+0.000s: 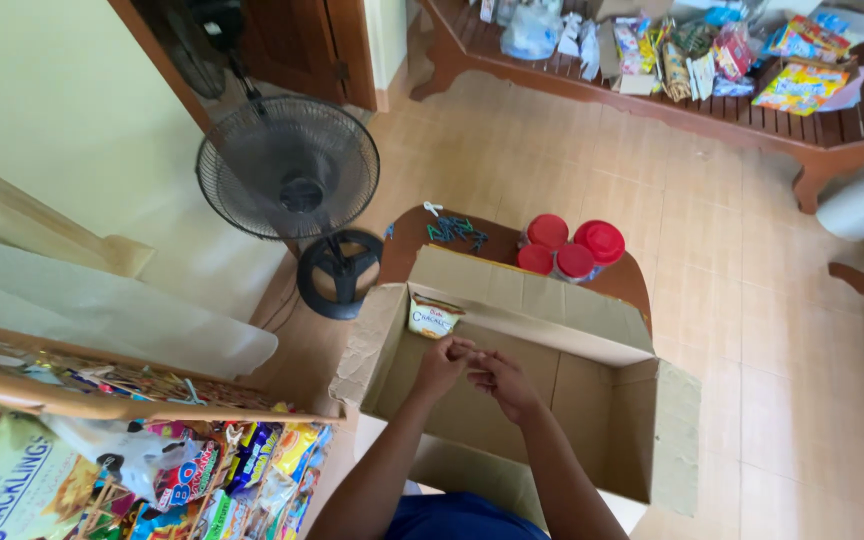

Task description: Picking up snack bags from a wire rack and packing them into a cardboard box.

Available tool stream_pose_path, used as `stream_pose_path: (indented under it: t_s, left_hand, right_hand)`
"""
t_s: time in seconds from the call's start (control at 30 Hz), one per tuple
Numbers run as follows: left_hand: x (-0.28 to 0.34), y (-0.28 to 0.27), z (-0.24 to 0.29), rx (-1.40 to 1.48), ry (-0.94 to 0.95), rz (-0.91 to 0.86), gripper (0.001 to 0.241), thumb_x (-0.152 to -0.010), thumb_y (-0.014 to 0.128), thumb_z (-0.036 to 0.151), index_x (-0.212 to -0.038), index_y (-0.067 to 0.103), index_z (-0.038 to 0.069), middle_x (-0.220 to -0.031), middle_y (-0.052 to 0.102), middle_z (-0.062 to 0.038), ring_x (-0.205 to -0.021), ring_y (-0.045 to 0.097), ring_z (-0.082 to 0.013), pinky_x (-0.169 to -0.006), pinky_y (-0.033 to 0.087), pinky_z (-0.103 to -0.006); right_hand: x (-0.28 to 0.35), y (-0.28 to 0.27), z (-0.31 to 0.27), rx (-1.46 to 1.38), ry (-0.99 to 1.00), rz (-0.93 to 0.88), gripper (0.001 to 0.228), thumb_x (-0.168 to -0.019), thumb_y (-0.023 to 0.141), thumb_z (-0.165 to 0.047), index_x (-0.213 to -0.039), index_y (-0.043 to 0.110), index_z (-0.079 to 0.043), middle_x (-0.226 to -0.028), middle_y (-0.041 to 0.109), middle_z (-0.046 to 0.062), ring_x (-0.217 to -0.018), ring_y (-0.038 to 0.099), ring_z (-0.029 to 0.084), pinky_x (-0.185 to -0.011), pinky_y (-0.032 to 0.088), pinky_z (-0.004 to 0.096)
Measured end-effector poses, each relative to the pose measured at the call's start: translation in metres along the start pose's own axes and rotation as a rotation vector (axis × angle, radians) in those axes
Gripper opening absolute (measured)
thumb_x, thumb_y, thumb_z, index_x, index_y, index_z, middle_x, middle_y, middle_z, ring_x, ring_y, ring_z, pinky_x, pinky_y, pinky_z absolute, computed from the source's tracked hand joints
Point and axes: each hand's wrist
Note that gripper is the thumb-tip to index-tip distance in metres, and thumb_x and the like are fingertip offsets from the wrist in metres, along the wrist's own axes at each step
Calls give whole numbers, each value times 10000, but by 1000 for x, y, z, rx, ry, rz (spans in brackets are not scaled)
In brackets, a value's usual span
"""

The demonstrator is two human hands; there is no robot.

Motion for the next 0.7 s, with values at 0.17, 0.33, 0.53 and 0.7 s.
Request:
stream_pose_path:
  t_s: [0.17,0.33,0.53,0.7]
  left_hand:
    - [13,19,-2,21,-17,36,184,-919,741,165,-1029,719,19,-843,723,-42,-753,649,-90,-689,561,-268]
    - [37,32,19,-11,-66,178,262,-957,696,306,-1018,717,52,-823,710,-16,-728,647,-78,-673,549,-284]
    - [89,39,22,14,-90,326,349,-1013,616,372,-1000,740,46,-828,740,-34,-744,659,-108,-703,535,-288]
    - [150,41,40,188,-111,360,266,-1004,638,315,-1019,714,60,-850,723,-7,-756,644,-87,-701,541,-270]
  right_hand:
    - [31,0,-12,-17,-9,-57,234,-1011,585,-286,-1180,657,-142,-1046,714,10,-900,665,143,-818,501,320]
    - [65,3,-29,-7,9,-97,272,-994,565,-279,-1205,677,-150,-1091,744,1,-891,661,137,-831,506,326]
    - [89,-7,-23,34,27,-297,303,-1015,538,-284,-1239,676,-134,-1045,721,43,-865,674,150,-782,556,298]
    - [111,5,-15,61,44,-344,315,-1042,570,-377,-1066,686,-84,-542,426,-61,-398,344,48,-386,272,240]
Point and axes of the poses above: each hand's wrist, its own x-axis away from the middle knuckle, its own y-axis out of the palm, z = x × y
